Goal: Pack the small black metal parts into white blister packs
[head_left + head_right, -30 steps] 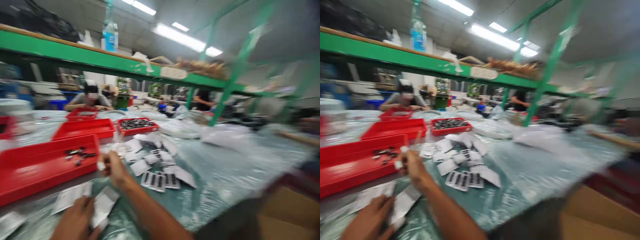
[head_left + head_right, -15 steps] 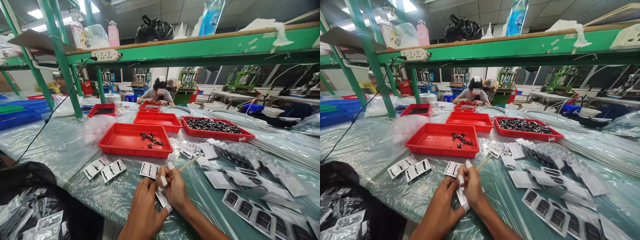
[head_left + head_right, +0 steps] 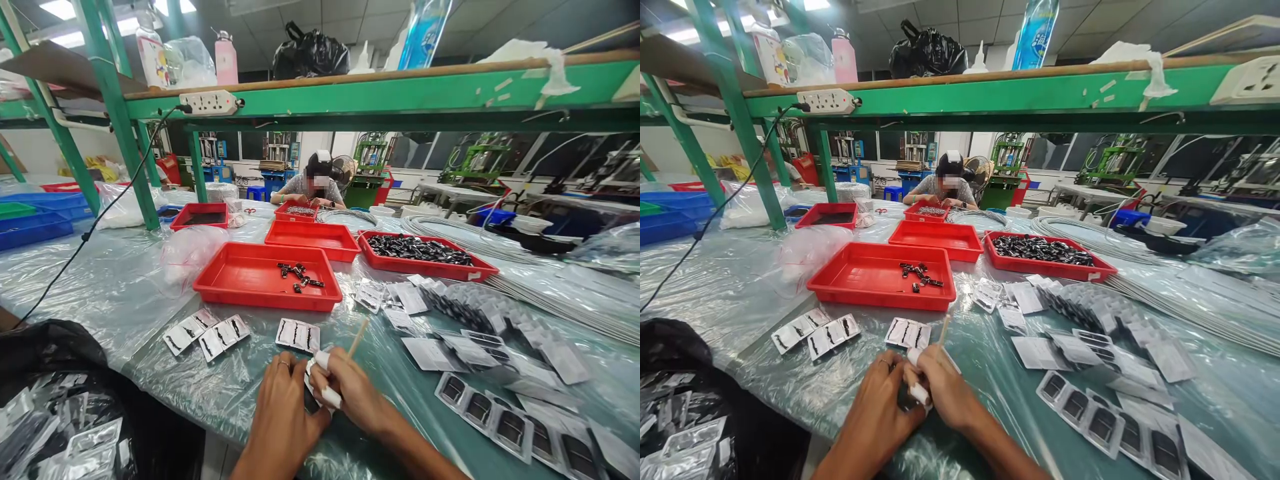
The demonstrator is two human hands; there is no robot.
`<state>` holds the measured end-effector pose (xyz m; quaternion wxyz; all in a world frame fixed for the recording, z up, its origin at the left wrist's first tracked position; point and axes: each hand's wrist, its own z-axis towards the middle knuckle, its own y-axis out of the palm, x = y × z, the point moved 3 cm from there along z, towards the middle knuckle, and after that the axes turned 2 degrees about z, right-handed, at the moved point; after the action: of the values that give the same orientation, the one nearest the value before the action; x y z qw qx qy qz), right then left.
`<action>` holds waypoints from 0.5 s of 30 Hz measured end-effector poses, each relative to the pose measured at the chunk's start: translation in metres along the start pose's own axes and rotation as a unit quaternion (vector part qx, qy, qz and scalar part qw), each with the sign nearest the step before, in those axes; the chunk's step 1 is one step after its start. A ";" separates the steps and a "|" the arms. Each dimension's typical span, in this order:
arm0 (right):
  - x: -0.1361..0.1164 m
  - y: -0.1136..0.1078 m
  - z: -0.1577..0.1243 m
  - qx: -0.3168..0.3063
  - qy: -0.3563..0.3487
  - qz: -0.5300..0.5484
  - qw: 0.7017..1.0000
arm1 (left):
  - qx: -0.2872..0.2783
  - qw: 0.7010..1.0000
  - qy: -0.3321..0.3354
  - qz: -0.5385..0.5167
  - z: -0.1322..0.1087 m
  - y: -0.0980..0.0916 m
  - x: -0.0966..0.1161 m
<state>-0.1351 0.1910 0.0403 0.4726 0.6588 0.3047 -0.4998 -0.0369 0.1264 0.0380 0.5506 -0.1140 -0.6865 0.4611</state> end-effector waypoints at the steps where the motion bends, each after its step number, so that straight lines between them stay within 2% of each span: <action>1: -0.004 0.000 -0.002 -0.013 0.002 0.014 1.000 | -0.004 1.000 0.002 0.005 0.000 -0.002 0.000; 4: -0.022 -0.006 0.001 0.006 -0.031 0.144 0.989 | -0.023 0.999 0.003 0.033 -0.004 -0.008 -0.002; 7: -0.034 -0.013 0.008 0.086 -0.080 0.222 0.968 | -0.025 0.997 -0.012 0.069 -0.007 -0.013 -0.001; 12: -0.019 -0.003 0.021 0.131 -0.094 0.222 0.962 | -0.003 0.998 0.026 0.058 -0.002 -0.005 0.001; 15: -0.005 0.003 0.029 0.132 -0.127 0.144 0.972 | 0.001 0.998 0.046 0.047 0.001 0.001 -0.003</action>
<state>-0.1447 0.1632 0.0447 0.4837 0.6834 0.0754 -0.5416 -0.0375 0.1244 0.0355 0.5591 -0.1666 -0.6542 0.4813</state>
